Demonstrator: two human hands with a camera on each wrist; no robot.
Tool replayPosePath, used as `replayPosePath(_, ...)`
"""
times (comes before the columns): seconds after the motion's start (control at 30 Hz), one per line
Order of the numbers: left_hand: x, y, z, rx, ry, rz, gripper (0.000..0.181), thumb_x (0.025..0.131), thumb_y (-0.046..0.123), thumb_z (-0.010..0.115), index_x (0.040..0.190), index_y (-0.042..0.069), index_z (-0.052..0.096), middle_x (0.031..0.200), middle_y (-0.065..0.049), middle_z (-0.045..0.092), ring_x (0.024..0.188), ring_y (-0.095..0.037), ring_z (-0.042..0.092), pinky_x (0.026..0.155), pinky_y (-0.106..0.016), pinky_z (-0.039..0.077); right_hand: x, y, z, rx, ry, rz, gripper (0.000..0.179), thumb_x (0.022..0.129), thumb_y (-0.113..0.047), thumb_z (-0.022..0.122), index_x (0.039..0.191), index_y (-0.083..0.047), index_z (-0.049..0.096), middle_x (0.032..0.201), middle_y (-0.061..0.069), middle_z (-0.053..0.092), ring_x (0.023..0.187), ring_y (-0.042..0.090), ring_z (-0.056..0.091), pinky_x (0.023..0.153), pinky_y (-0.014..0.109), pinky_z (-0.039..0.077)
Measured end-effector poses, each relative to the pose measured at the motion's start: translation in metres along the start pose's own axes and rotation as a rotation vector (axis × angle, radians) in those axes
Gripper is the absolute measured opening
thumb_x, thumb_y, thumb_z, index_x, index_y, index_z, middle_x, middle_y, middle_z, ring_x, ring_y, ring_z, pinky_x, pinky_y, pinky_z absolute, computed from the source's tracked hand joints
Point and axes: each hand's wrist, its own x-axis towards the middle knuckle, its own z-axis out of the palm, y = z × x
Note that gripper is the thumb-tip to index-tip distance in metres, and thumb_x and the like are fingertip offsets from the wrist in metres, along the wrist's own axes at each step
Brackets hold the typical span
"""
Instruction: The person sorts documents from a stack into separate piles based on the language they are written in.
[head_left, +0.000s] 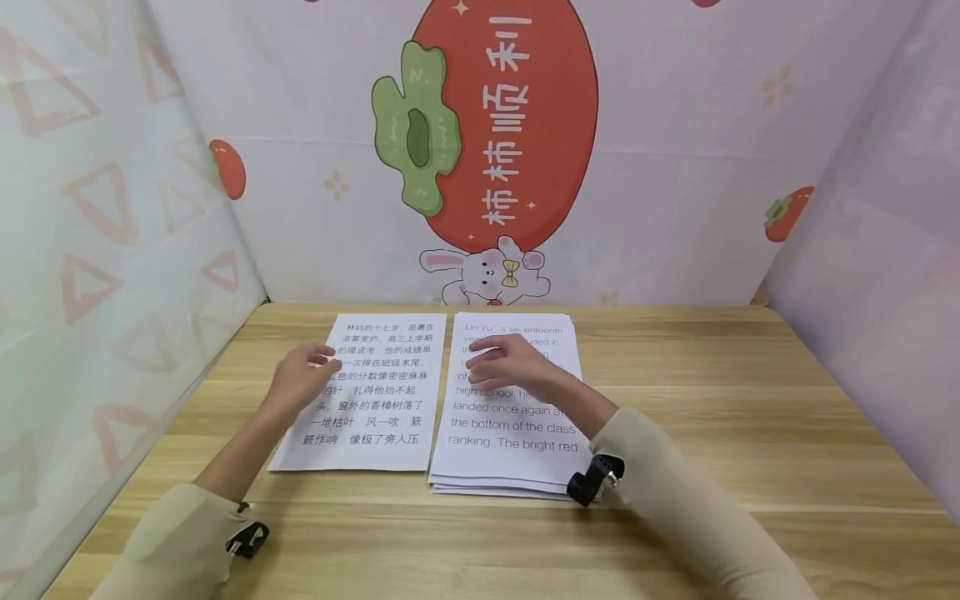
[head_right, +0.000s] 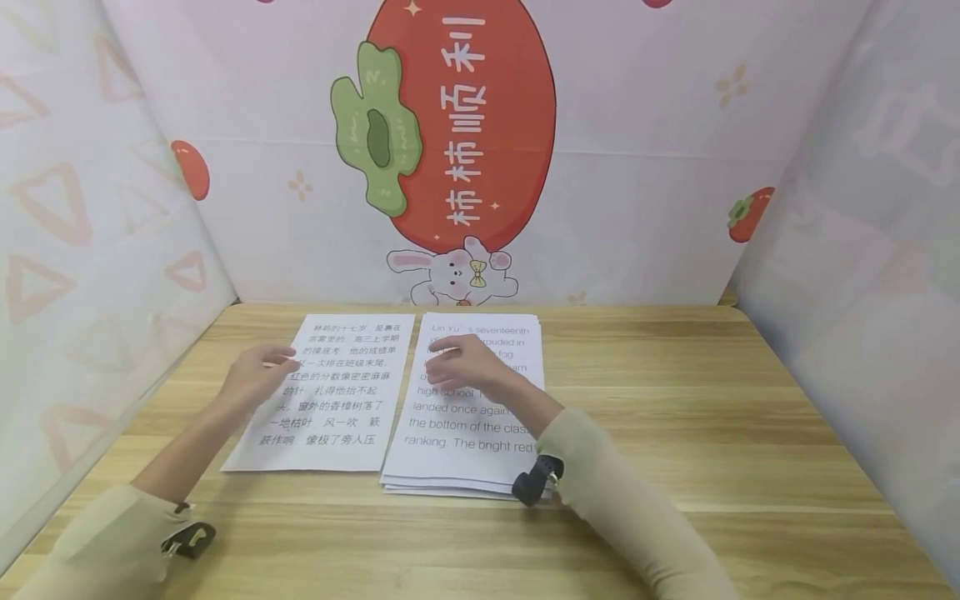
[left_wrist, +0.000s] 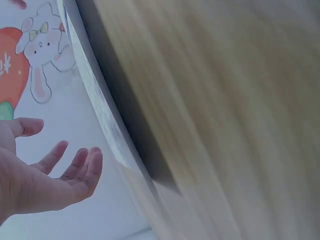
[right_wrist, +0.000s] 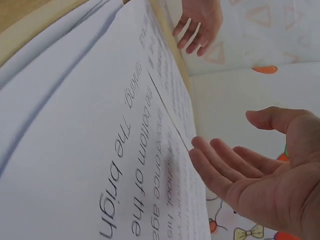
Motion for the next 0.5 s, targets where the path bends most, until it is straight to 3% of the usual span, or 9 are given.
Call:
replayPosePath(0.27, 0.004, 0.027, 0.027, -0.139, -0.124, 0.051, 0.046, 0.104, 0.021, 0.057, 0.140, -0.006, 0.054, 0.140, -0.027, 0.055, 0.122, -0.039, 0.058, 0.102, -0.046, 0.055, -0.026, -0.001, -0.050, -0.049, 0.140, -0.006, 0.053, 0.101, -0.004, 0.063, 0.147, 0.013, 0.044, 0.136, 0.035, 0.060, 0.115, 0.041, 0.069, 0.099, 0.052, 0.058)
replayPosePath(0.5, 0.006, 0.039, 0.050, -0.249, -0.238, 0.034, 0.045, 0.103, 0.017, 0.058, 0.141, -0.005, 0.054, 0.138, -0.027, 0.060, 0.115, -0.037, 0.066, 0.099, -0.043, 0.057, -0.050, 0.018, -0.083, -0.069, 0.262, 0.108, 0.051, 0.102, -0.006, 0.061, 0.145, 0.013, 0.044, 0.131, 0.033, 0.062, 0.110, 0.040, 0.072, 0.096, 0.048, 0.060)
